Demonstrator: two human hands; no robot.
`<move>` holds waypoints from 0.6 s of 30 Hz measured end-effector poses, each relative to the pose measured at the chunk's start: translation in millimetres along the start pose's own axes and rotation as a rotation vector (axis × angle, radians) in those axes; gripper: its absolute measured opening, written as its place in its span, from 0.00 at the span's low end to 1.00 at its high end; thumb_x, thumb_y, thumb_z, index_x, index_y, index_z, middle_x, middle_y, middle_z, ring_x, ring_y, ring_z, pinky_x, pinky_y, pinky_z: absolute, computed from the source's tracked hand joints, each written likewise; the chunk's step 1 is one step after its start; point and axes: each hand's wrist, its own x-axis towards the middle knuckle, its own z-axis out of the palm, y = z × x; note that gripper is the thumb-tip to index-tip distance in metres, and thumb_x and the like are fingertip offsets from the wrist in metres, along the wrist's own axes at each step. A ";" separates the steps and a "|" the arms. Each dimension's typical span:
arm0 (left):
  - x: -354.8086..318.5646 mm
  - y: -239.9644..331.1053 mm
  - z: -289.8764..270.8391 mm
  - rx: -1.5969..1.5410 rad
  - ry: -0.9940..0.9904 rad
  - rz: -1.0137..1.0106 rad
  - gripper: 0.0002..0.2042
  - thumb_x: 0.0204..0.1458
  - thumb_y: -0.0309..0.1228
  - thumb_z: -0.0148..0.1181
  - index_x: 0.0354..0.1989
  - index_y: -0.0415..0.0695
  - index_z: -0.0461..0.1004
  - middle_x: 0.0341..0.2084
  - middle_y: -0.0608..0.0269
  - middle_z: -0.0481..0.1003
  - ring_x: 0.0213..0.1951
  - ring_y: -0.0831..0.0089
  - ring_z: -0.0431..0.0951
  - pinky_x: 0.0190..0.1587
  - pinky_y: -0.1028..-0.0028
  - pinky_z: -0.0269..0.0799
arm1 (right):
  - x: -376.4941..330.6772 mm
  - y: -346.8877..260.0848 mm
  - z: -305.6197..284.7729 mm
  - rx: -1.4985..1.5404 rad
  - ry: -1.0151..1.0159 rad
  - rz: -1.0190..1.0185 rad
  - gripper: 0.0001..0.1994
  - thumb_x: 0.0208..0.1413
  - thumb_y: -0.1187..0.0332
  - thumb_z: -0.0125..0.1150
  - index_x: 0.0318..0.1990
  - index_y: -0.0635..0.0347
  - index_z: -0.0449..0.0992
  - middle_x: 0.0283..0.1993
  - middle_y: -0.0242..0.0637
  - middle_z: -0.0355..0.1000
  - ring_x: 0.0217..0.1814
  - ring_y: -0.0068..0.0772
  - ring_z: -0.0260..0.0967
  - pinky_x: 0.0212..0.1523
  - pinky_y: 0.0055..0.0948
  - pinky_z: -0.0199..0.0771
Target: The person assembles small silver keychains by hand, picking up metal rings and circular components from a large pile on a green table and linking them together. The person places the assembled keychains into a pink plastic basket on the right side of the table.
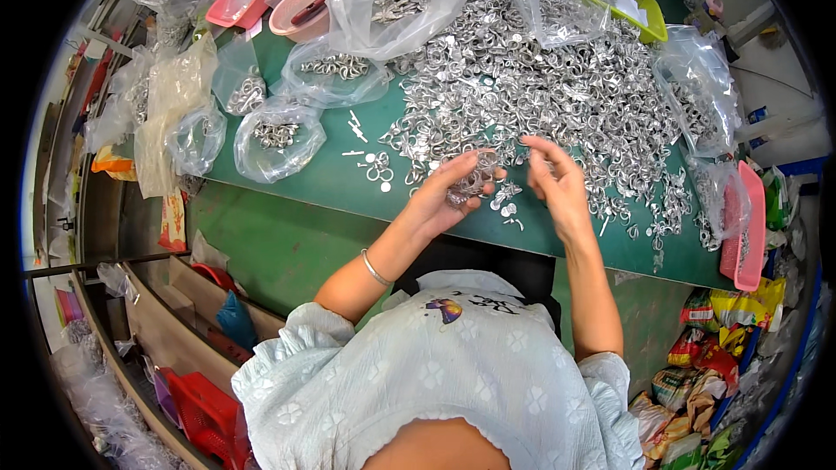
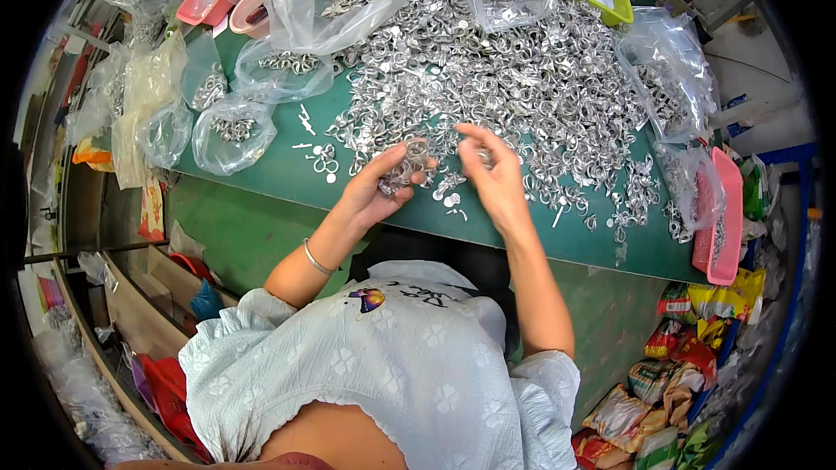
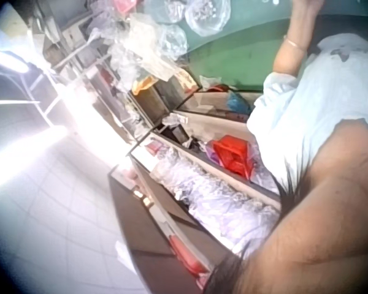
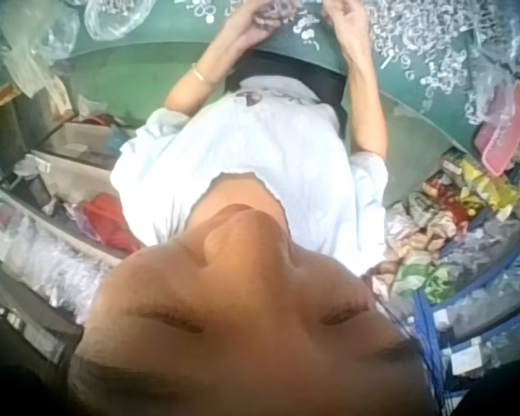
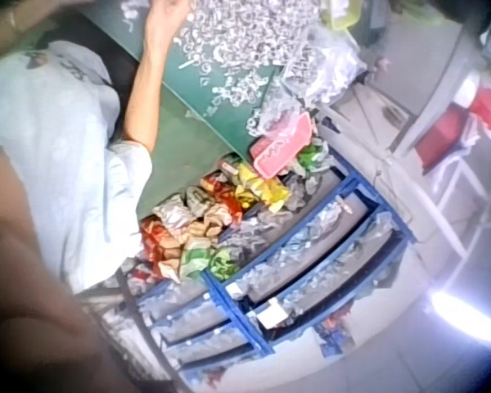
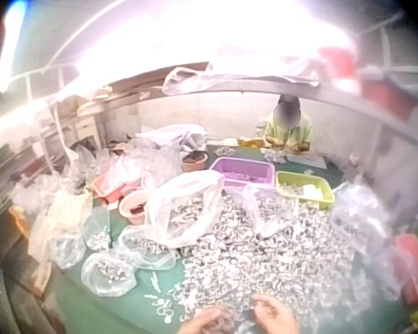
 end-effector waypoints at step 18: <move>43.7 -62.8 53.6 -0.160 0.155 -0.071 0.16 0.50 0.30 0.56 0.48 0.47 0.66 0.44 0.60 0.68 0.45 0.69 0.69 0.48 0.67 0.68 | -47.2 1.9 -8.6 -0.916 0.159 -0.521 0.31 0.48 0.63 0.56 0.59 0.65 0.53 0.57 0.47 0.56 0.63 0.48 0.47 0.61 0.47 0.40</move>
